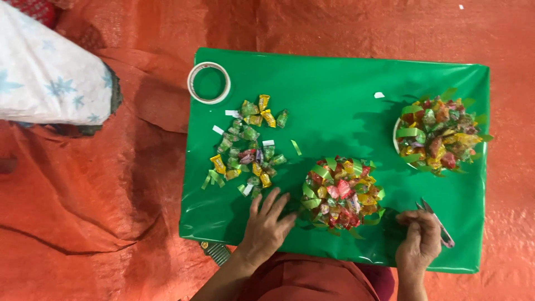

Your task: The person arranges individually wrapped candies into a spherical bouquet on a green table. They pick candies from a pile and place them into the growing arrangement, occasionally adjusting the position of the candies to maintain the shape.

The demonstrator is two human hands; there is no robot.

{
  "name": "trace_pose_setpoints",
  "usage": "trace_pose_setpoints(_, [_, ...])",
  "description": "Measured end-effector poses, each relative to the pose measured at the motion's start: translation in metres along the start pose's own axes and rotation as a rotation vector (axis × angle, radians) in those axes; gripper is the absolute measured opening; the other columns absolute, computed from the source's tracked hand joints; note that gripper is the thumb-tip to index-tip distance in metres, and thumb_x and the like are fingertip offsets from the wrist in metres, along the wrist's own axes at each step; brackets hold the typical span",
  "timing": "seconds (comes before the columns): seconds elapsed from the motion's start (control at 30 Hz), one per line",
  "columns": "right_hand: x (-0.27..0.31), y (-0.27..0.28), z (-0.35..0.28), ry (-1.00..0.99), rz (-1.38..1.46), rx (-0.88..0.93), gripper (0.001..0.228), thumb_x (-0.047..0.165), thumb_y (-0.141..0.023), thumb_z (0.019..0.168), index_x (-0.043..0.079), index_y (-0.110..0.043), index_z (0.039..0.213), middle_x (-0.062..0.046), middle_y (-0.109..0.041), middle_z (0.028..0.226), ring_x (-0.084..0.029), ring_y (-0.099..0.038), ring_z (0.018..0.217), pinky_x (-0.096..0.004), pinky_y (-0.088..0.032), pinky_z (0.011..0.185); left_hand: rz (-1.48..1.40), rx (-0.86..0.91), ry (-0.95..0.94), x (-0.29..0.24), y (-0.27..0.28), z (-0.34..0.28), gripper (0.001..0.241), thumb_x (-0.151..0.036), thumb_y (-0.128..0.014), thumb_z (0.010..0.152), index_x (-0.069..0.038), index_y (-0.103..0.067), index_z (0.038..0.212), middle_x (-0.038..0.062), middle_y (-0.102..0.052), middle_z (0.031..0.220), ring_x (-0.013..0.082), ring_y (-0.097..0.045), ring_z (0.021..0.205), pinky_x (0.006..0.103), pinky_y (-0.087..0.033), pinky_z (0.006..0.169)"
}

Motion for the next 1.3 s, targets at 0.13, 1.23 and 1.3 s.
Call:
trace_pose_setpoints(0.13, [0.003,-0.002,-0.001,-0.004,0.017,-0.008,0.02,-0.011,-0.04,0.112,-0.002,-0.055,0.121,-0.018,-0.061,0.105,-0.025,-0.064,0.093,-0.033,-0.056,0.089,0.143,-0.06,0.109,0.029,0.016,0.011,0.014,-0.019,-0.084,0.085,-0.021,-0.079,0.098,0.011,-0.064,0.137,0.0364,-0.051,0.136,0.0624,-0.036,0.109])
trace_pose_setpoints(1.23, [-0.01,0.0,-0.007,-0.024,-0.119,0.035,0.017,-0.01,-0.043,0.117,-0.005,-0.057,0.125,-0.02,-0.064,0.105,-0.027,-0.065,0.093,-0.037,-0.056,0.089,0.057,-0.042,0.603,0.183,0.046,0.07,0.057,-0.05,-0.037,0.107,-0.018,-0.047,0.154,0.017,-0.028,0.167,0.0465,-0.022,0.153,0.0665,-0.022,0.121])
trace_pose_setpoints(1.3, [-0.016,0.0,-0.008,-0.04,-0.097,0.024,0.017,-0.007,-0.043,0.116,-0.004,-0.058,0.124,-0.019,-0.062,0.104,-0.027,-0.064,0.092,-0.037,-0.055,0.089,0.055,0.217,0.548,0.181,0.041,0.077,0.064,-0.056,-0.028,0.106,-0.022,-0.035,0.16,0.014,-0.018,0.171,0.0398,-0.013,0.156,0.0638,-0.012,0.122])
Point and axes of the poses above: each hand's wrist, its own z-axis towards the middle knuckle, its own y-axis out of the back of the hand, x = y × z, the point moved 2 cm from there along z, towards the middle knuckle
